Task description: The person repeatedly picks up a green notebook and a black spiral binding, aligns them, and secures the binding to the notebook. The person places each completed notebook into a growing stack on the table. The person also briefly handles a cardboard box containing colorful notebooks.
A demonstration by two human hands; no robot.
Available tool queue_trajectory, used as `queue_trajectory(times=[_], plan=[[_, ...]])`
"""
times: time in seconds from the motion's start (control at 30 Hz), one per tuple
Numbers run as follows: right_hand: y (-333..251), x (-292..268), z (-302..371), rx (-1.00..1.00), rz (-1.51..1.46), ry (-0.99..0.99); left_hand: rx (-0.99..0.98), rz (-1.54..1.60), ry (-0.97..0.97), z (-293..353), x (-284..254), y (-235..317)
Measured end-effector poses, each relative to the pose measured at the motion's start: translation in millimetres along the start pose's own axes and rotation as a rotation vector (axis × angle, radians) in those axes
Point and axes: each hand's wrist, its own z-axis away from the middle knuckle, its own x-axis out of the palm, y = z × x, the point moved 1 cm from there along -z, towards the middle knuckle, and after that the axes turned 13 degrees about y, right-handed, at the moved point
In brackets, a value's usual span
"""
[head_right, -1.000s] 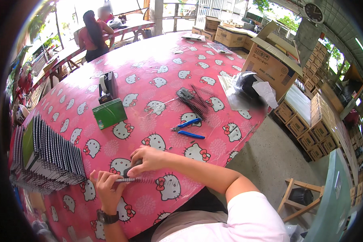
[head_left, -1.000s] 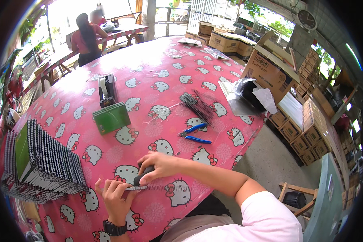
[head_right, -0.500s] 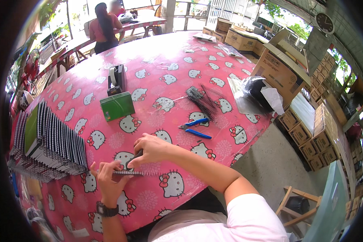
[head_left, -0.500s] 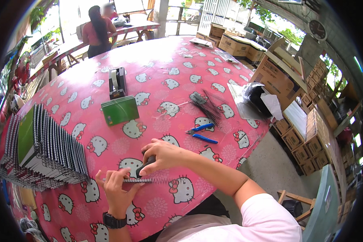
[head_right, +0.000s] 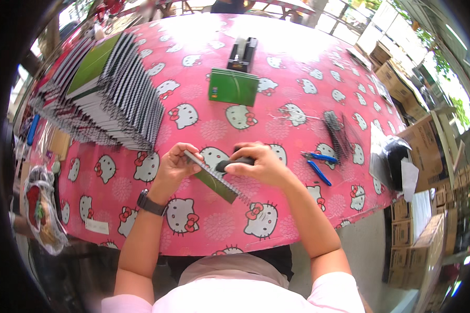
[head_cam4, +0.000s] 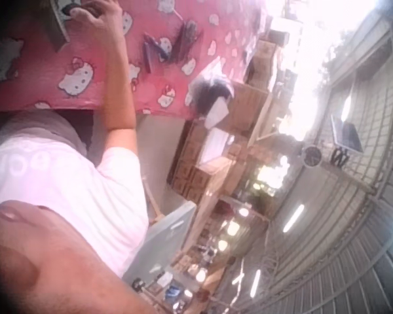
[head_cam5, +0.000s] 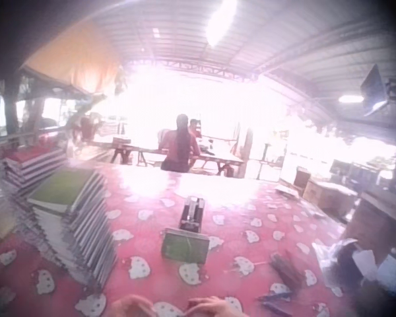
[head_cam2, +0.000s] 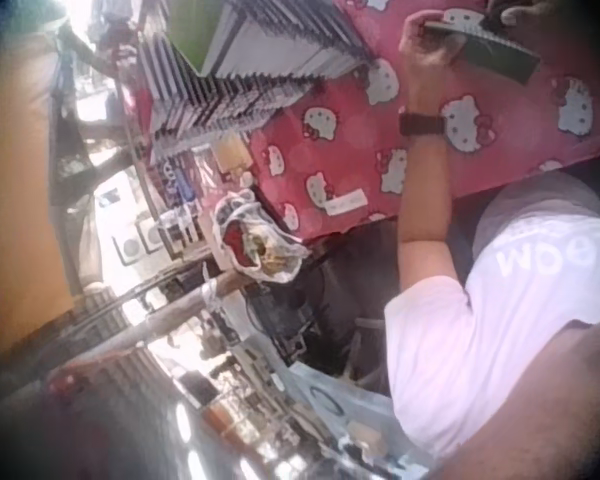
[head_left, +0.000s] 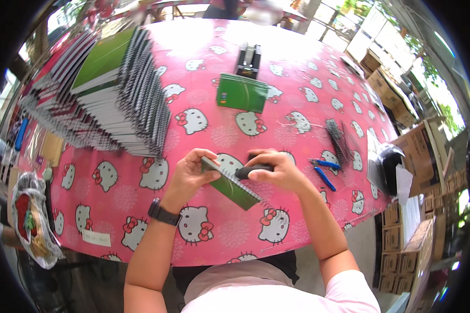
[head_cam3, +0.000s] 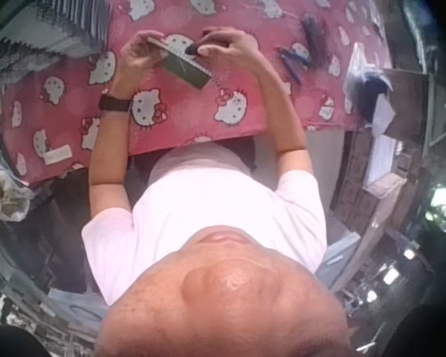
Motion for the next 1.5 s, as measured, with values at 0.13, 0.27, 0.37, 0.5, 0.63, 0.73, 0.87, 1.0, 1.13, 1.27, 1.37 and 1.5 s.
queue_trajectory(times=[0.13, 0.27, 0.37, 0.5, 0.63, 0.73, 0.87, 1.0, 1.13, 1.27, 1.37, 1.5], plan=[[7.4, 4.1, -9.6, 0.006, -0.521, -0.200, -0.031, 0.101, 0.003, 1.7, -5.3, -3.3], [-2.6, 8.1, -10.6, 0.040, -0.051, -0.005, -0.066, 0.131, 0.005, 1.2, -3.5, 0.6], [-0.5, 8.6, -12.9, 0.033, -0.555, -0.170, -0.112, 0.109, 0.029, -1.2, -5.6, -1.2], [-6.2, 13.8, -10.5, 0.097, -0.444, -0.106, -0.130, 0.080, 0.031, -1.0, -8.1, 1.6], [-8.7, 20.1, -7.8, 0.065, -0.515, -0.140, -0.114, 0.063, 0.049, 1.5, -8.9, -3.6], [-4.8, 24.0, -6.1, 0.088, -0.284, 0.008, -0.113, 0.041, 0.060, 0.8, -3.4, 1.9], [-5.8, 19.6, -5.2, 0.073, -0.604, -0.049, -0.142, 0.027, 0.056, 1.7, -5.5, -1.5], [4.4, 17.9, -7.3, 0.003, -0.052, 0.073, -0.202, 0.036, 0.055, 1.2, -4.6, 0.3], [12.9, 2.0, -9.3, -0.264, 0.490, 0.334, -0.141, 0.002, 0.087, 2.0, 7.3, 5.2], [-42.4, 7.2, 3.6, -0.411, 0.201, 0.299, -0.080, -0.070, 0.111, 5.6, 23.8, 24.4], [-58.3, 18.3, 11.8, -0.408, -0.026, 0.303, -0.025, -0.134, 0.094, 7.7, 38.3, 42.6], [-54.6, 15.8, 19.9, -0.396, -0.219, 0.348, 0.034, -0.129, 0.106, 11.5, 49.9, 56.4]])
